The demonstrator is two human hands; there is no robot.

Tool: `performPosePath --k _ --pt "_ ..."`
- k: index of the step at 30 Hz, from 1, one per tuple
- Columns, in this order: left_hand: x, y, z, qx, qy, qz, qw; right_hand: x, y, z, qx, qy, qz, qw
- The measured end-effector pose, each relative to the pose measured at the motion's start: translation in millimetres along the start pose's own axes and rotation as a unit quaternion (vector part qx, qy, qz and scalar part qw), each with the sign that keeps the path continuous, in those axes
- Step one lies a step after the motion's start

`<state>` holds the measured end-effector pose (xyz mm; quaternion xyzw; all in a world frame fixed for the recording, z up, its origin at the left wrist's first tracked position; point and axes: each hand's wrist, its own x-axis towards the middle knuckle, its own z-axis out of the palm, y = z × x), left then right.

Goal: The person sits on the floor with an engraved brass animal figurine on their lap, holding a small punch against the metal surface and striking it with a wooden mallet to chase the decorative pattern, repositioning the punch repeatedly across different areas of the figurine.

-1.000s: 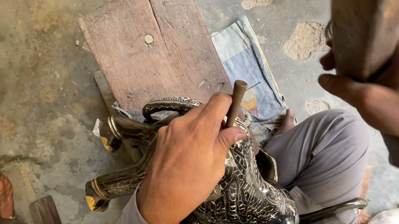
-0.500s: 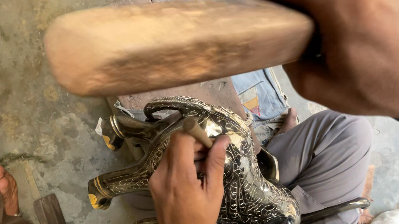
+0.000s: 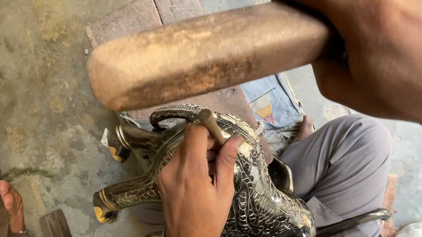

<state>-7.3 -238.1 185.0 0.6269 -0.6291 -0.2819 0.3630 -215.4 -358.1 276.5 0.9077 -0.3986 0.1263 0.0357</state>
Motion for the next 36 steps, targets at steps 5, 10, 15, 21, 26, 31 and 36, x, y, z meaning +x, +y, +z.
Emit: performPosePath --k 5,10,15,21,26,31,36 --pt "4 5 -1 0.008 -0.015 -0.027 0.999 -6 15 17 0.102 0.011 0.034 0.994" --pt "20 8 -5 0.025 -0.070 0.047 0.996 -31 33 45 0.111 -0.051 0.076 0.990" --pt "49 10 -6 0.059 -0.225 0.005 0.973 -75 39 78 0.268 -0.111 0.230 0.929" --pt "71 12 1 0.050 -0.344 0.083 0.934 -138 14 105 0.399 -0.084 0.401 0.821" --pt "69 15 0 0.054 -0.346 0.080 0.933 -143 3 110 0.429 -0.044 0.440 0.787" --pt "54 20 -12 0.049 -0.250 0.063 0.965 -106 15 92 0.424 -0.035 0.382 0.820" --pt "28 16 -18 0.018 -0.135 0.031 0.990 -65 21 67 0.244 -0.048 0.227 0.941"
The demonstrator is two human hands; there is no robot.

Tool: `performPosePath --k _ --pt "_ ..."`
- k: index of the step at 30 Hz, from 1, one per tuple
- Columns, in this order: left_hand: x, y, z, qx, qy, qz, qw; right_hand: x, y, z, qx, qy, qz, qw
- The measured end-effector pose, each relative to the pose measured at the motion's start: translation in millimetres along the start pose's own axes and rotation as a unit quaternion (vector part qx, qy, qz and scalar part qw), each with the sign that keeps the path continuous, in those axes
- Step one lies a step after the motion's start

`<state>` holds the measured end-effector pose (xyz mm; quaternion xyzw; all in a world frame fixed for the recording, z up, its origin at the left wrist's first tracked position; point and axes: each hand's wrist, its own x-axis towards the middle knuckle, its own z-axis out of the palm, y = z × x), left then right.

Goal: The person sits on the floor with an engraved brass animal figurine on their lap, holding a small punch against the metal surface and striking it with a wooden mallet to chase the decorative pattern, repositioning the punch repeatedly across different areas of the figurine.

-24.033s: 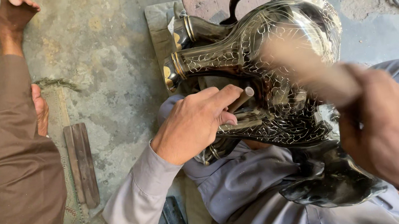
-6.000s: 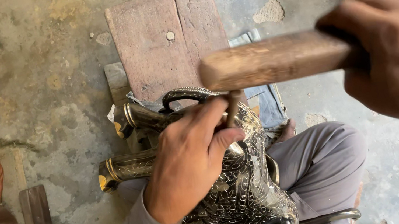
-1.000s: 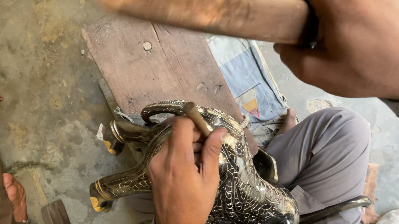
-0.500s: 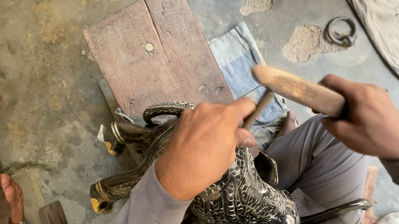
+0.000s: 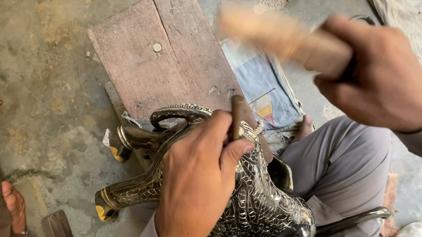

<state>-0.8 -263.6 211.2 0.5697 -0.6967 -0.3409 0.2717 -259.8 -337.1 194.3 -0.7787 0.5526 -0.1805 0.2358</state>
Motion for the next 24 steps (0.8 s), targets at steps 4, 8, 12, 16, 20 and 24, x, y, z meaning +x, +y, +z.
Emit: performPosePath --k 4,8,12,16,20,24 --pt "-18 -4 11 -0.007 0.067 -0.008 0.998 18 -33 -19 -0.156 0.001 -0.115 0.981" --pt "-36 1 27 -0.015 0.137 -0.027 0.990 19 -64 -34 -0.035 0.040 -0.128 0.990" --pt "-42 -2 33 -0.016 0.185 -0.047 0.981 15 -78 -42 -0.168 0.072 -0.216 0.959" --pt "-46 -7 35 -0.052 0.174 -0.058 0.982 14 -80 -42 -0.131 0.038 -0.187 0.973" --pt "-54 -13 45 0.061 0.194 -0.023 0.979 14 -86 -42 -0.159 0.040 -0.208 0.964" --pt "-67 -22 58 0.068 0.224 -0.033 0.972 11 -101 -47 -0.253 0.050 -0.254 0.932"
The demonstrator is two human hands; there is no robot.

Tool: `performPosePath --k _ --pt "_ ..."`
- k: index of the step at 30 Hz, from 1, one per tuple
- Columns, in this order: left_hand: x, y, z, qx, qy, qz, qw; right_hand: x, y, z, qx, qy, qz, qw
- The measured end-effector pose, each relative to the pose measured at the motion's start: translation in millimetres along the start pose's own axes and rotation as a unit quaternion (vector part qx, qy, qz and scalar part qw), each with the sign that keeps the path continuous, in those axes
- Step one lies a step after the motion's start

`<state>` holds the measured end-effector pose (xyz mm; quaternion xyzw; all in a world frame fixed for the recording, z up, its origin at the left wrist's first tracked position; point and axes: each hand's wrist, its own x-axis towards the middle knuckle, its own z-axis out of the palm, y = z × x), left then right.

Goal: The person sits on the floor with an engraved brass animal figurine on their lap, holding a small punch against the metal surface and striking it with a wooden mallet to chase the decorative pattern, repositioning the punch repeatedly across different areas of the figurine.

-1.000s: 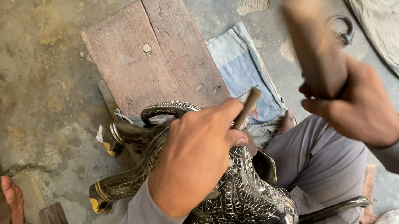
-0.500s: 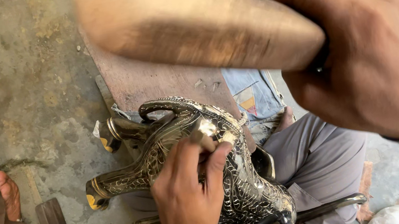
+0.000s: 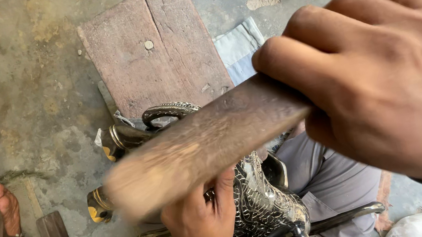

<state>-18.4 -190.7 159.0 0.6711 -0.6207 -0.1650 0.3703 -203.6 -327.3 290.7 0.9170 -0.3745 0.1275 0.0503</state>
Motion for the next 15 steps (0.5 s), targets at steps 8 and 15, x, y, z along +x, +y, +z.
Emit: performPosePath --k 8,15 --pt "-10 -5 9 0.046 0.058 0.086 0.994 -7 -8 -15 0.053 -0.004 0.012 0.998" --pt "19 2 -6 -0.020 -0.091 0.023 0.995 -59 7 6 -0.047 -0.024 0.116 0.992"
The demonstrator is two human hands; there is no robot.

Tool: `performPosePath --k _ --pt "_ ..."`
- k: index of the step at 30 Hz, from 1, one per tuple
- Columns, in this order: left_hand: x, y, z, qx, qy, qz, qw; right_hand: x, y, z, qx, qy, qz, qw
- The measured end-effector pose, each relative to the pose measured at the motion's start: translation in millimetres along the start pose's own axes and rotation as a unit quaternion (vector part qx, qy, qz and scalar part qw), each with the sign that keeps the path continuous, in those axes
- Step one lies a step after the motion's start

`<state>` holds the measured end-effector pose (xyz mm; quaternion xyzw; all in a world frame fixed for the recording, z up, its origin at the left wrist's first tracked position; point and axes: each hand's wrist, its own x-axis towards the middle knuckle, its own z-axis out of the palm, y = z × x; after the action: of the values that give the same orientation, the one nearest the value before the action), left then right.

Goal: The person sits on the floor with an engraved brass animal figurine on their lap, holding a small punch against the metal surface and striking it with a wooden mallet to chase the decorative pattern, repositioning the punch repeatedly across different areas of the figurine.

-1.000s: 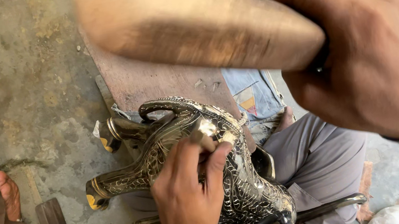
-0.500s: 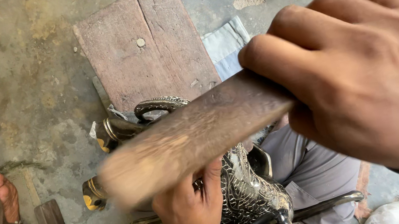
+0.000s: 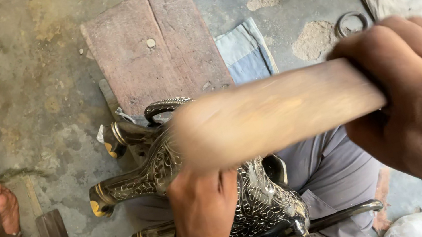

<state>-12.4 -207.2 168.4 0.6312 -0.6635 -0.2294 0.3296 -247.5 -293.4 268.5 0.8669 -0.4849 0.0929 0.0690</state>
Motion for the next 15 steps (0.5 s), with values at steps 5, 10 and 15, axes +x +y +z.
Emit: performPosePath --k 5,10,15 --pt "3 -2 -21 -0.070 0.094 -0.003 0.993 -78 9 51 0.093 -0.042 0.223 0.969" --pt "-19 -36 -49 -0.267 0.167 -0.133 0.940 -167 31 119 0.128 -0.205 0.474 0.847" --pt "-32 -56 -55 -0.341 0.145 -0.144 0.918 -223 25 159 0.232 -0.234 0.556 0.763"
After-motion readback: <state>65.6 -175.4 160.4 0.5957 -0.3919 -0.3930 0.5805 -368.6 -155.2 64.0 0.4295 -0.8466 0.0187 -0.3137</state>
